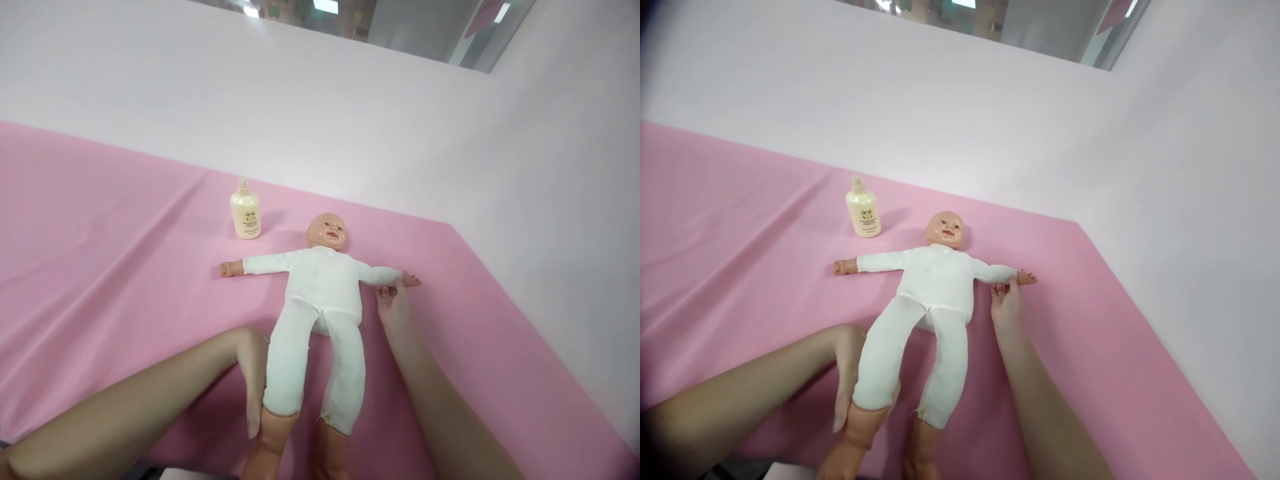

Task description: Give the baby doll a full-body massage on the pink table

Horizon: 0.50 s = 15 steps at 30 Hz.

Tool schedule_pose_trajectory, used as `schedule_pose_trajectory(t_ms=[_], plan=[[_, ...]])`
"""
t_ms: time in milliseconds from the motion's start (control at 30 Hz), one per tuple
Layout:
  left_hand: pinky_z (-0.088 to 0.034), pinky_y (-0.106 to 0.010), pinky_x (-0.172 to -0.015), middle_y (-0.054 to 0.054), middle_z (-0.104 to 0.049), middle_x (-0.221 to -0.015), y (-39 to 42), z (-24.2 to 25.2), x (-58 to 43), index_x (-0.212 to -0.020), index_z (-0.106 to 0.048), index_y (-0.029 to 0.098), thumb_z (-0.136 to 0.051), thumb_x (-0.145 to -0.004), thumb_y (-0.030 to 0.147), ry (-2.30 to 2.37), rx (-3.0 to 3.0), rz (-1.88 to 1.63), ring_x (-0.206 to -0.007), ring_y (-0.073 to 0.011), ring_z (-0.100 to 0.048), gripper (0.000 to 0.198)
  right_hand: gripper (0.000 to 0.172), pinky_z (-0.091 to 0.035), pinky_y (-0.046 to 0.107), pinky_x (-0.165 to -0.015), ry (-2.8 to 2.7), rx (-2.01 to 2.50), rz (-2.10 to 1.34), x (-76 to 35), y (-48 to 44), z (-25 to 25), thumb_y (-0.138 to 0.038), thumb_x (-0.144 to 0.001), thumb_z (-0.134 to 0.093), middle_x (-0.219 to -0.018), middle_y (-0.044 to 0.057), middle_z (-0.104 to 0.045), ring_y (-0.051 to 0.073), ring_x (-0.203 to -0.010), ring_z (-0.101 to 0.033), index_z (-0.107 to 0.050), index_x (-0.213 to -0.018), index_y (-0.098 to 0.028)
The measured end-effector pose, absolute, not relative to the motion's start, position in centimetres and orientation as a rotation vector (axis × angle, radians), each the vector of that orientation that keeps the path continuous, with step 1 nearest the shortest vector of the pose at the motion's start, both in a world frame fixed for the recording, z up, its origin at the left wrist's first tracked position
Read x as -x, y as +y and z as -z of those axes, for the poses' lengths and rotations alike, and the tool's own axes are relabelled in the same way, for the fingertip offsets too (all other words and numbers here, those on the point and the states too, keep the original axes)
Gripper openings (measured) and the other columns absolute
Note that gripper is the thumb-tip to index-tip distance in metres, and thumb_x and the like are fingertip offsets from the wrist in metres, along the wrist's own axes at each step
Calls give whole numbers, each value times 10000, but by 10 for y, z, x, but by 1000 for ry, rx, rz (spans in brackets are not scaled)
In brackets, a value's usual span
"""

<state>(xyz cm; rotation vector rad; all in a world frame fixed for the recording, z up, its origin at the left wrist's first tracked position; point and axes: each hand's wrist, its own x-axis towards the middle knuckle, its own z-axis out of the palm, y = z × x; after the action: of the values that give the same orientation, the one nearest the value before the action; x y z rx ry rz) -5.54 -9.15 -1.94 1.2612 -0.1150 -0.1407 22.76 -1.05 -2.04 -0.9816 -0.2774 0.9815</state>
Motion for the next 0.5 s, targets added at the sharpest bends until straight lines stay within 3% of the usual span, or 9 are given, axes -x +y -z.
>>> schedule_pose_trajectory(t_ms=[100,200,367,500], plan=[[-631,-378,-666,-76,-745,-795,-73,7,55,-881,-784,216,-908,-466,293,-358,-1190,467,-751,-325,-738,440,318,-494,237,-613,-336,1002,-930,-223,-14,20,-320,-877,-610,-804,-52,-570,96,-582,-494,-577,-1191,-287],[-616,-412,-615,-120,-755,-826,-61,13,64,-946,-758,229,-879,-548,427,-460,-998,497,-699,-330,-732,460,472,-486,255,-662,-486,1066,-870,-218,-21,18,-377,-868,-617,-935,-40,-601,99,-621,-499,-518,-1329,-350],[-472,-372,-497,-86,-684,-580,-55,33,73,-792,-677,263,-821,-459,661,-476,-906,122,-456,-248,-609,539,581,-500,352,-777,-767,1199,-650,-209,-32,8,-504,-851,-630,-1114,40,-622,153,-748,-554,-484,-1374,-296],[-426,-333,-532,11,-476,-446,-57,23,76,-674,-541,241,-717,-503,750,-180,-745,-237,-388,-141,-398,565,475,-491,350,-726,-973,1187,-539,-199,-38,4,-494,-832,-670,-1097,58,-622,147,-717,-538,-571,-1217,-233]])
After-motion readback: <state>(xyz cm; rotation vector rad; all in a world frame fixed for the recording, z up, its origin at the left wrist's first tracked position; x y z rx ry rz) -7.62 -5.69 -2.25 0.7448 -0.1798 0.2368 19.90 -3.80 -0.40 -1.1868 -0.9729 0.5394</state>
